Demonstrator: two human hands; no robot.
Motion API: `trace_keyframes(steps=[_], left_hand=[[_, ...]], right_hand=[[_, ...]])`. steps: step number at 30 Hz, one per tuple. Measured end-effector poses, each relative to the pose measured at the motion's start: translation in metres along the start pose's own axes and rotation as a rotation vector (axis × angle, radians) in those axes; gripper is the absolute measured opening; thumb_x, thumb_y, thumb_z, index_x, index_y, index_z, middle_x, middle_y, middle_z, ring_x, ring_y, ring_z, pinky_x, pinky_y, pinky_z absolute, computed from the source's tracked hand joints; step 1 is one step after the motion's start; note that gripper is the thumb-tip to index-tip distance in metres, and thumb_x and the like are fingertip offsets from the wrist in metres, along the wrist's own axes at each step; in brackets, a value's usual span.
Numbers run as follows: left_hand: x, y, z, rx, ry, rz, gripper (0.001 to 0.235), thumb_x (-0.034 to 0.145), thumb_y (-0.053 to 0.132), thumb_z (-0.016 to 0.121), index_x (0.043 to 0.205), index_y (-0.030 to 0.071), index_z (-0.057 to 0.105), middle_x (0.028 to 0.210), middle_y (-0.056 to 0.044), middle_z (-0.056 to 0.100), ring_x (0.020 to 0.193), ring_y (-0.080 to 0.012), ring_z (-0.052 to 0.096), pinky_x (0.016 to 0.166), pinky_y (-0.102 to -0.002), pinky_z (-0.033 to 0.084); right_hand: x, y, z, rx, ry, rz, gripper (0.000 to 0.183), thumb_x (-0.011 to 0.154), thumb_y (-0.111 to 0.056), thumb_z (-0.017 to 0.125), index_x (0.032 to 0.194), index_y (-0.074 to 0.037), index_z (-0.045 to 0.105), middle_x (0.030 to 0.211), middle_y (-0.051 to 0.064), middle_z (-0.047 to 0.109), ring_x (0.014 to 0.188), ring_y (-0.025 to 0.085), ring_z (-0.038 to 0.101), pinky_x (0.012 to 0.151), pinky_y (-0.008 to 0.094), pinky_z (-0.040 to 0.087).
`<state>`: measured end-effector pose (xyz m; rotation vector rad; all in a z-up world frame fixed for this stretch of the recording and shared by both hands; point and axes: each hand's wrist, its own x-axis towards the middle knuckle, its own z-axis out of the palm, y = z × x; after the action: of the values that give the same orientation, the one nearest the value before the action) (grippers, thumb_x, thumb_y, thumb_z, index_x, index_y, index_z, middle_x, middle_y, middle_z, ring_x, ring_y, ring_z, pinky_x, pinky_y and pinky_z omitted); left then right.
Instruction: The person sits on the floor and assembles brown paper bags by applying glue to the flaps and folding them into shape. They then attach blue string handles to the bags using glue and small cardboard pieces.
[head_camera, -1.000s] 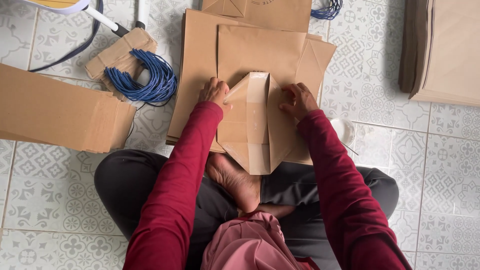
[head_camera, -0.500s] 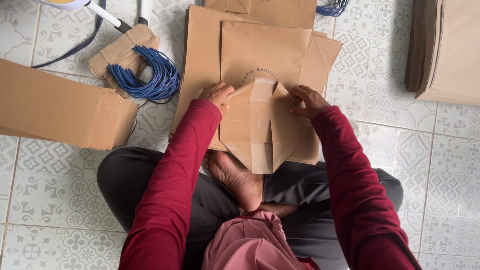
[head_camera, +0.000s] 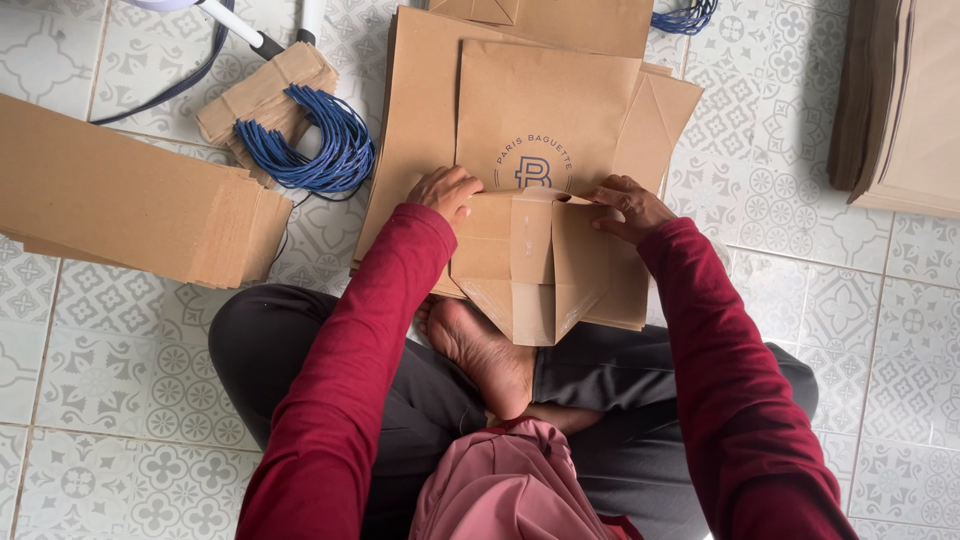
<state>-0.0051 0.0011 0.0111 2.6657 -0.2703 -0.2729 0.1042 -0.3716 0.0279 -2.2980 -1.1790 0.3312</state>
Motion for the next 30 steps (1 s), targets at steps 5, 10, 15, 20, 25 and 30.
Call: trace_keyframes(steps=[5,10,15,20,25,30], left_hand=[[-0.015,0.023,-0.018,-0.062,0.139,0.022,0.028,0.089,0.008,0.069,0.112,0.022,0.06,0.102,-0.003,0.058,0.102,-0.0262,0.062,0.093,-0.044,0.05],[-0.015,-0.004,0.022,0.108,0.257,0.171,0.041,0.088,0.008,0.071,0.116,0.037,0.064,0.101,-0.001,0.054,0.097,-0.0237,0.062,0.087,-0.042,0.051],[-0.009,-0.033,0.072,0.236,0.326,0.194,0.056,0.086,0.007,0.069,0.124,0.046,0.058,0.11,0.0,0.048,0.097,-0.0245,0.059,0.09,-0.045,0.047],[-0.033,0.032,0.024,0.19,0.255,0.051,0.046,0.087,0.012,0.072,0.125,0.034,0.057,0.111,-0.007,0.051,0.103,-0.0307,0.063,0.096,-0.048,0.046],[-0.041,0.044,0.017,0.331,0.155,0.109,0.057,0.086,0.007,0.07,0.134,0.035,0.058,0.136,-0.006,0.05,0.126,-0.0336,0.058,0.111,-0.053,0.038],[-0.031,0.034,0.045,0.347,-0.03,-0.009,0.048,0.075,0.008,0.077,0.12,0.025,0.072,0.153,0.0,0.042,0.141,-0.0349,0.044,0.122,-0.056,0.023]], right_hand=[[-0.002,-0.006,0.003,0.025,0.0,0.009,0.041,0.085,-0.019,0.079,0.126,-0.022,0.07,0.105,0.012,0.063,0.1,0.038,0.064,0.087,0.052,0.056],[-0.008,0.001,0.014,-0.048,0.01,-0.015,0.045,0.086,-0.013,0.078,0.128,-0.028,0.071,0.104,0.011,0.063,0.098,0.038,0.065,0.086,0.051,0.059],[-0.03,0.017,0.041,-0.372,0.157,-0.151,0.044,0.092,-0.012,0.066,0.127,-0.038,0.07,0.115,0.004,0.062,0.105,0.027,0.063,0.092,0.042,0.056],[-0.011,-0.018,0.051,-0.434,0.224,-0.084,0.041,0.086,-0.011,0.059,0.118,-0.032,0.073,0.12,0.001,0.065,0.111,0.023,0.064,0.097,0.041,0.053],[0.049,-0.104,0.095,-0.304,0.286,-0.153,0.056,0.088,-0.005,0.051,0.142,-0.018,0.062,0.128,0.011,0.067,0.115,0.03,0.067,0.098,0.046,0.052],[0.069,-0.129,0.131,-0.291,0.132,0.18,0.055,0.107,-0.033,0.039,0.154,-0.004,0.044,0.137,0.016,0.066,0.138,0.027,0.055,0.118,0.046,0.038]])
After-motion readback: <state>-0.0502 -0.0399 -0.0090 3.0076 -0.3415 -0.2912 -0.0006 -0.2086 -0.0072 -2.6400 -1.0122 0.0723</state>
